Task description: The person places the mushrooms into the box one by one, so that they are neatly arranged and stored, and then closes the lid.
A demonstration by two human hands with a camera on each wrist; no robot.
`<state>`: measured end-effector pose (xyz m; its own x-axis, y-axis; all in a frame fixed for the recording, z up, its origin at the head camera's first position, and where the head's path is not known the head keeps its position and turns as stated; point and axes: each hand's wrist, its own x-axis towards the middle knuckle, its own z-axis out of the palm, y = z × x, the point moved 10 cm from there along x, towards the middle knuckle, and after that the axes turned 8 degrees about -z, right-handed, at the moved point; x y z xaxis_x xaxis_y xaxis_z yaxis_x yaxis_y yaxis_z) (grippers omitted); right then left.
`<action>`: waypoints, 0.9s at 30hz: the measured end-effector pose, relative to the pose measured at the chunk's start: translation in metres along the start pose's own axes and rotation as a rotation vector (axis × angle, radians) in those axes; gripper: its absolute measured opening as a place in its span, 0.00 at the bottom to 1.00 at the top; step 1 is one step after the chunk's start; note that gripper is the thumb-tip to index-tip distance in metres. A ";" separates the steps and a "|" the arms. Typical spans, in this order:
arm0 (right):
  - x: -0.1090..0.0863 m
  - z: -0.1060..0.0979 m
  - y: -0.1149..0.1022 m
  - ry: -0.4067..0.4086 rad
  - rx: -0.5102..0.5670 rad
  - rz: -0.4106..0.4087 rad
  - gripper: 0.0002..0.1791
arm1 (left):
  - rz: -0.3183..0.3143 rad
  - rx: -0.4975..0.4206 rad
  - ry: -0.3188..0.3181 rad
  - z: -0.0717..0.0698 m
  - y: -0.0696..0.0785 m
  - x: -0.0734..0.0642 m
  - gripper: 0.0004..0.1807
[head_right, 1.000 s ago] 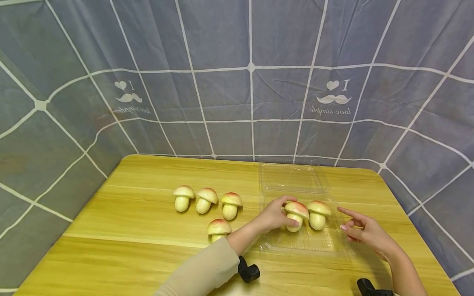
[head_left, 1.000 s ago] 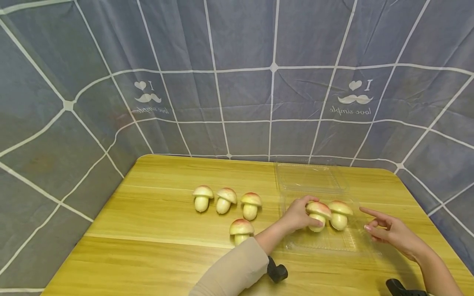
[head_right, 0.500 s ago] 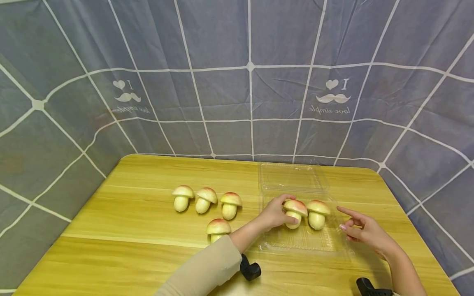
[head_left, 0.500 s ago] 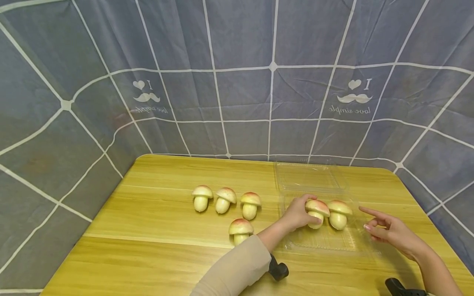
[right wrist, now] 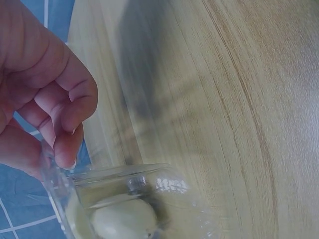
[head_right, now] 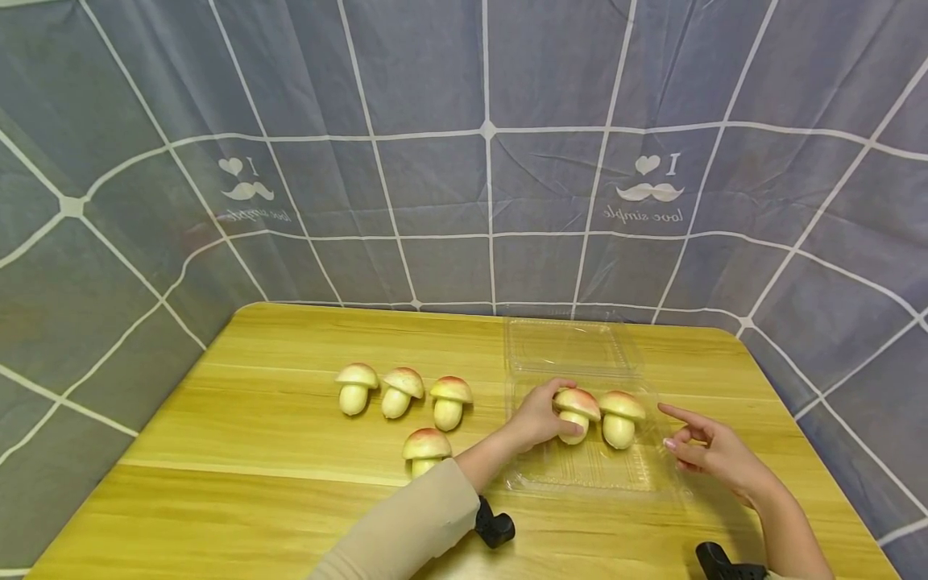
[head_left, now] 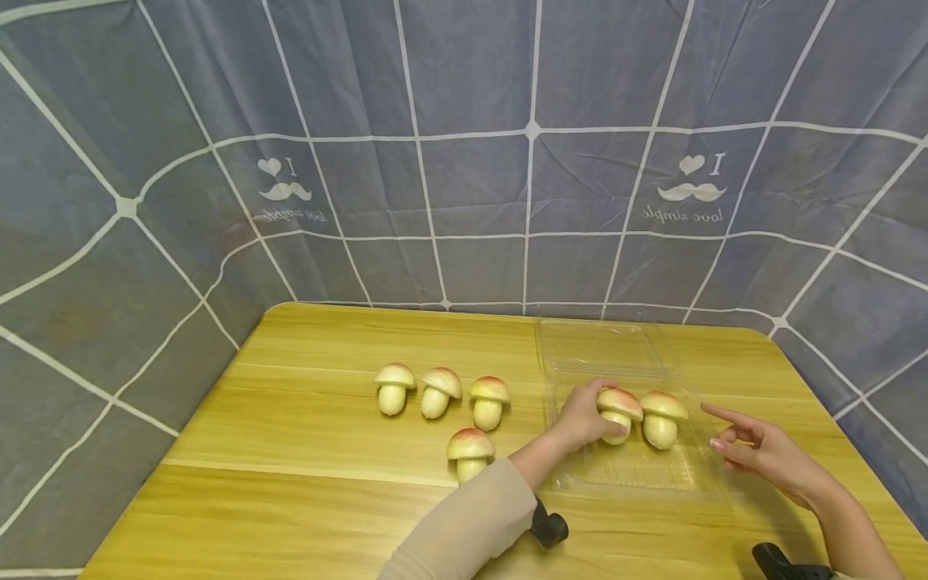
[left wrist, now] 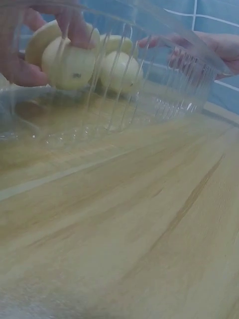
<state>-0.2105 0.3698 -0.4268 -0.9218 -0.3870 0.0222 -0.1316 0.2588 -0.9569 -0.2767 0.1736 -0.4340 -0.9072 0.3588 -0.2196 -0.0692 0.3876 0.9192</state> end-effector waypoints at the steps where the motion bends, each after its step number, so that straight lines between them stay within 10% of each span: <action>1: 0.000 0.000 0.000 0.001 0.002 -0.002 0.32 | 0.002 0.004 0.001 0.000 0.000 0.000 0.34; 27: 0.001 0.000 0.000 -0.010 -0.001 -0.005 0.32 | 0.031 0.062 -0.008 -0.001 0.004 -0.006 0.34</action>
<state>-0.2114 0.3691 -0.4265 -0.9176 -0.3968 0.0238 -0.1364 0.2580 -0.9565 -0.2721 0.1725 -0.4289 -0.9053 0.3779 -0.1943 -0.0150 0.4284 0.9034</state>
